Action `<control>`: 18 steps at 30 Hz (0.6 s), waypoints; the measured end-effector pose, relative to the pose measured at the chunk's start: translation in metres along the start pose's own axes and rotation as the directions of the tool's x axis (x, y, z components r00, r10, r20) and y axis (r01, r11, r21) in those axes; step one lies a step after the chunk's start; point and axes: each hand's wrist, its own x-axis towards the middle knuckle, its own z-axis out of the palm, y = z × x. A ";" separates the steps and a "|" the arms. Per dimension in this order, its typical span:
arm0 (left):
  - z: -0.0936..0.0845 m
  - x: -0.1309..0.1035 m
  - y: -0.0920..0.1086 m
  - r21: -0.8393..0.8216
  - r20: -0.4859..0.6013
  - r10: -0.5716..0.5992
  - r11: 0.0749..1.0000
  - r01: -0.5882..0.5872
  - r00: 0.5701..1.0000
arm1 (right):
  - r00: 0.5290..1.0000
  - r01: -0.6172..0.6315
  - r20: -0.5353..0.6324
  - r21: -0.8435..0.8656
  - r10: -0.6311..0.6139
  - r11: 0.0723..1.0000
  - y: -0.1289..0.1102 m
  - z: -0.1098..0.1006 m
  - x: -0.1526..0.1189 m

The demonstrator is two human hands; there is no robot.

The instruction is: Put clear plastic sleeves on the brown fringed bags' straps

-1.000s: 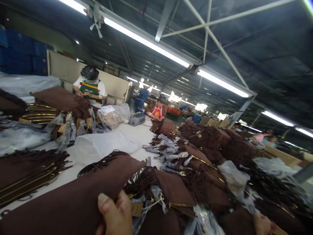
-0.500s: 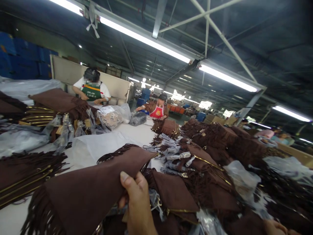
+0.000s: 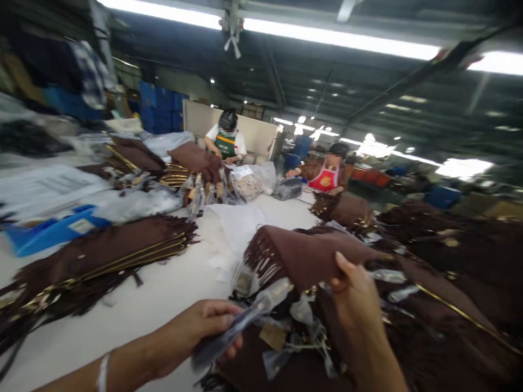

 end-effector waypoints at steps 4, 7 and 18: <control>0.012 0.026 0.010 -0.019 0.058 0.018 1.000 -0.017 0.998 | 0.999 0.003 -0.050 0.002 -0.003 1.000 0.003 -0.026 0.031; 0.020 0.040 0.009 -0.019 0.075 0.008 1.000 -0.006 0.997 | 1.000 0.014 -0.028 -0.012 -0.014 1.000 0.007 -0.043 0.044; 0.025 0.085 -0.017 -0.021 0.035 0.015 1.000 -0.014 0.999 | 0.994 0.065 0.090 -0.057 -0.060 0.996 -0.010 -0.091 0.106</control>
